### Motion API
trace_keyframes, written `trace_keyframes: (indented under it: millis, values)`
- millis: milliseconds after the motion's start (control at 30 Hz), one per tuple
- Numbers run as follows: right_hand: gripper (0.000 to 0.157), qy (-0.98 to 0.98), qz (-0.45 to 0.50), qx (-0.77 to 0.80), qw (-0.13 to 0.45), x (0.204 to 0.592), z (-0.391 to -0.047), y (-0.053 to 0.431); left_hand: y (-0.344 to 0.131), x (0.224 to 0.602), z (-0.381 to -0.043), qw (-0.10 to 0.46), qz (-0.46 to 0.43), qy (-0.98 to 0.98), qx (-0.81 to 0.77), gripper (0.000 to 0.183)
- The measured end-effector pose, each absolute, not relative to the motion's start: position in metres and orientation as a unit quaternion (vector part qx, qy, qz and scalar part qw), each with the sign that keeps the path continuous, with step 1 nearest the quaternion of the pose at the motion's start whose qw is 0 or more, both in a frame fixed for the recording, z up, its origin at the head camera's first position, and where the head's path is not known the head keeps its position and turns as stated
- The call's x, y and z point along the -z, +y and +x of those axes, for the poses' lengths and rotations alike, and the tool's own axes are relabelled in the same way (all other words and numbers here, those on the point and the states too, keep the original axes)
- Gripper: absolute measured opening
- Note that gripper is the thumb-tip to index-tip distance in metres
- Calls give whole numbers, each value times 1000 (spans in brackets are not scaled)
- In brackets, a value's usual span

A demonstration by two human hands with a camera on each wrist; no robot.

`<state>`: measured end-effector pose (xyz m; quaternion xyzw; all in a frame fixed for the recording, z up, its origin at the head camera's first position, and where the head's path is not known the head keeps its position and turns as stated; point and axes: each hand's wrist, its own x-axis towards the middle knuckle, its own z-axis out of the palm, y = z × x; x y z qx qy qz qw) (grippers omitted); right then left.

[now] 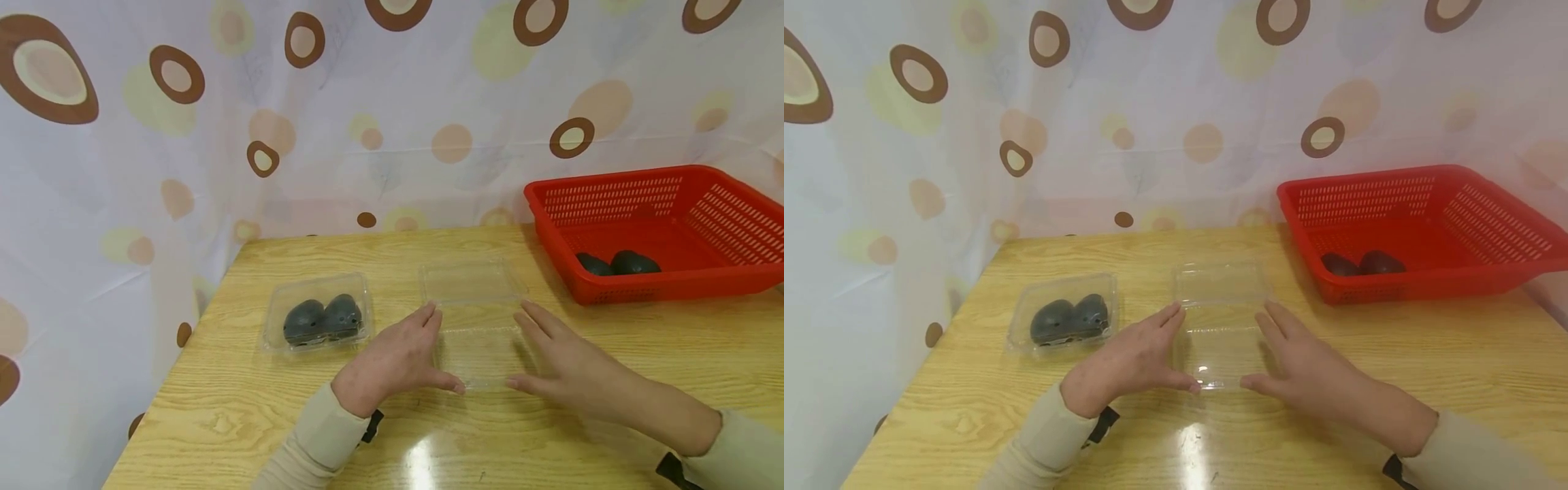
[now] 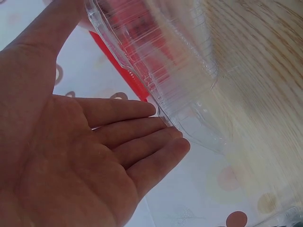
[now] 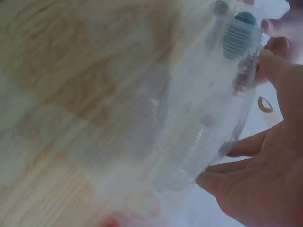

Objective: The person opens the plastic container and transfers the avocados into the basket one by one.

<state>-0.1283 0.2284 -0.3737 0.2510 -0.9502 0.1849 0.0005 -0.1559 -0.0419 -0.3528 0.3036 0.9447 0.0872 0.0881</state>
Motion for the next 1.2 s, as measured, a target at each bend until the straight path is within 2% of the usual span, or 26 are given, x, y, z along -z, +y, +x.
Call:
trace_keyframes:
  millis: [300, 700, 1200]
  values:
    - [98, -952, 253, -175, 13, 378, -130, 226, -40, 354, -158, 80, 299, 947, -85, 113]
    - [98, -950, 256, -176, 11, 378, -139, 228, -36, 353, -170, 106, 287, 947, -102, 115]
    - [96, -950, 253, -183, -5, 378, -165, 236, -22, 351, -202, 148, 260, 946, -128, 111]
